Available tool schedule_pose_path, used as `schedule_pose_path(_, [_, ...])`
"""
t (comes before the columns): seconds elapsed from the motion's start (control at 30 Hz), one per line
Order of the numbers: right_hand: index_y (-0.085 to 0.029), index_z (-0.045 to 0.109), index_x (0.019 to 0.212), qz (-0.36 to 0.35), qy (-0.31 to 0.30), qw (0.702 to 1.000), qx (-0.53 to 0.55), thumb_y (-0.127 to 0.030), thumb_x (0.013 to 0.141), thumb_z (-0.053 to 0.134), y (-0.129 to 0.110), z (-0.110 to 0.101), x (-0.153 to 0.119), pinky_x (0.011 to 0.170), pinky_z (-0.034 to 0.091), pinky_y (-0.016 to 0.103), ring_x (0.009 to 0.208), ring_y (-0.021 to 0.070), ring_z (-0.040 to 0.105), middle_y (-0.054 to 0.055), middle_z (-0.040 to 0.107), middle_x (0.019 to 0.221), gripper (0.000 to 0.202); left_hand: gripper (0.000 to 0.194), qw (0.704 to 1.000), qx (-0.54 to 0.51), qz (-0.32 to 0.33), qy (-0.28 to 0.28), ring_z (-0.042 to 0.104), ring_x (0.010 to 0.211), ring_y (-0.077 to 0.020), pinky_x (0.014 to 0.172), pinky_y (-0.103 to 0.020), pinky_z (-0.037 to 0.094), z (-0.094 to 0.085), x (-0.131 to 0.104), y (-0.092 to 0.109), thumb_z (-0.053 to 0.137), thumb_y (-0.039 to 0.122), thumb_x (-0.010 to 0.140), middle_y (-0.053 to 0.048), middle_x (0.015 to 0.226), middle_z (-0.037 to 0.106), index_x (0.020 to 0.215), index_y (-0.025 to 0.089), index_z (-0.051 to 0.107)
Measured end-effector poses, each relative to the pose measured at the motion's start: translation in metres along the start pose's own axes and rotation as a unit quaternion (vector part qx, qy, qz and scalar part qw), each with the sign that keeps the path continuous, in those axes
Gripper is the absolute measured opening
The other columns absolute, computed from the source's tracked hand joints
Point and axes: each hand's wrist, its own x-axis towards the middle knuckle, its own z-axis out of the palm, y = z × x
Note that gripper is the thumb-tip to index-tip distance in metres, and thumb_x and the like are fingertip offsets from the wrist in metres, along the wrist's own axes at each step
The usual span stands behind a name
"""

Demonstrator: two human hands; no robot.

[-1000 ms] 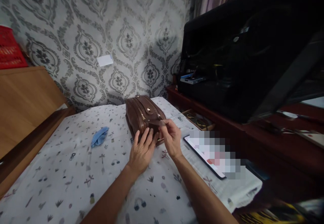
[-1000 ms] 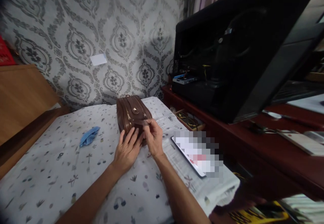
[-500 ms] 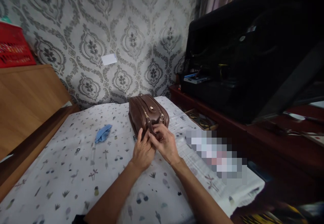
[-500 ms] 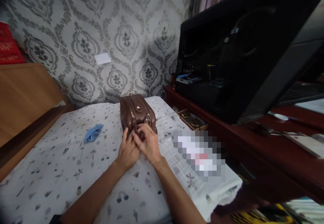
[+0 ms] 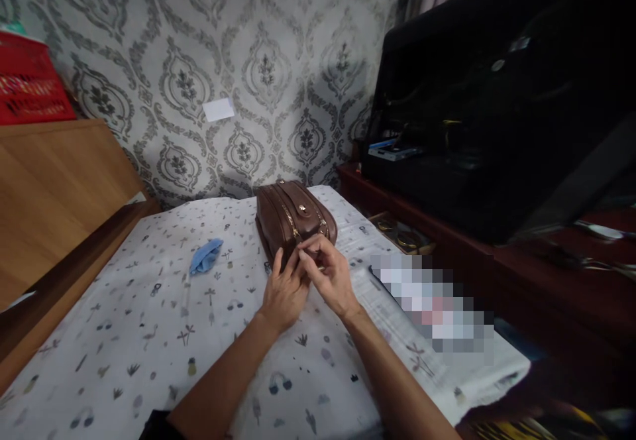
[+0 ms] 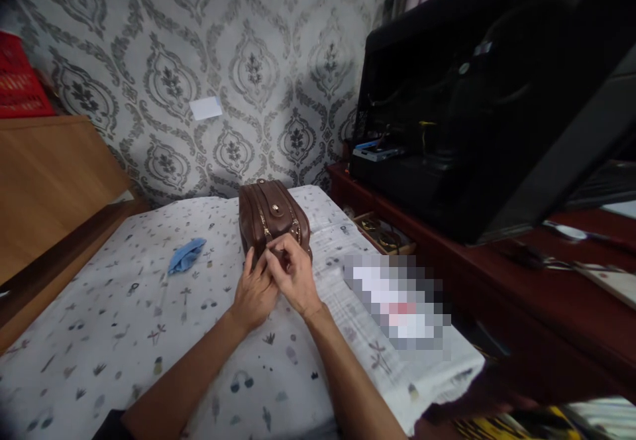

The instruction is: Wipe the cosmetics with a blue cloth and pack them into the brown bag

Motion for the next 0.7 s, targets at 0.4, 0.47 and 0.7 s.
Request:
schedule_pose_path(0.4, [-0.024, 0.065, 0.109, 0.009, 0.168, 0.985, -0.025, -0.026, 0.094, 0.054, 0.017, -0.015, -0.007, 0.065, 0.054, 0.031, 0.083, 0.0184, 0.066, 0.009, 0.067, 0.114, 0.019, 0.044, 0.999, 0.030, -0.008, -0.017, 0.027, 0.152, -0.0257, 0.126, -0.056, 0.014, -0.007, 0.004, 0.002, 0.050, 0.022, 0.099, -0.011, 0.149, 0.054, 0.142, 0.014, 0.054])
schedule_pose_path(0.47, [-0.025, 0.065, 0.116, 0.048, 0.163, 0.985, 0.030, -0.032, 0.095, 0.055, 0.017, -0.015, -0.007, 0.056, 0.052, 0.029, 0.061, 0.0124, 0.060, 0.007, 0.070, 0.107, 0.024, 0.044, 0.999, 0.030, -0.009, -0.022, 0.027, 0.152, -0.0257, 0.126, -0.056, 0.015, -0.007, 0.004, 0.002, 0.049, 0.022, 0.099, -0.011, 0.150, 0.053, 0.143, 0.015, 0.053])
schedule_pose_path(0.7, [-0.021, 0.070, 0.099, 0.076, 0.180, 0.981, 0.003, -0.037, 0.092, 0.058, 0.023, -0.020, 0.000, 0.060, 0.051, 0.029, 0.064, 0.0151, 0.062, 0.003, 0.072, 0.085, 0.021, 0.044, 1.000, 0.021, -0.012, -0.019, 0.024, 0.153, -0.0233, 0.127, -0.054, 0.010, -0.007, 0.005, 0.002, 0.049, 0.019, 0.098, -0.011, 0.150, 0.053, 0.142, 0.014, 0.054])
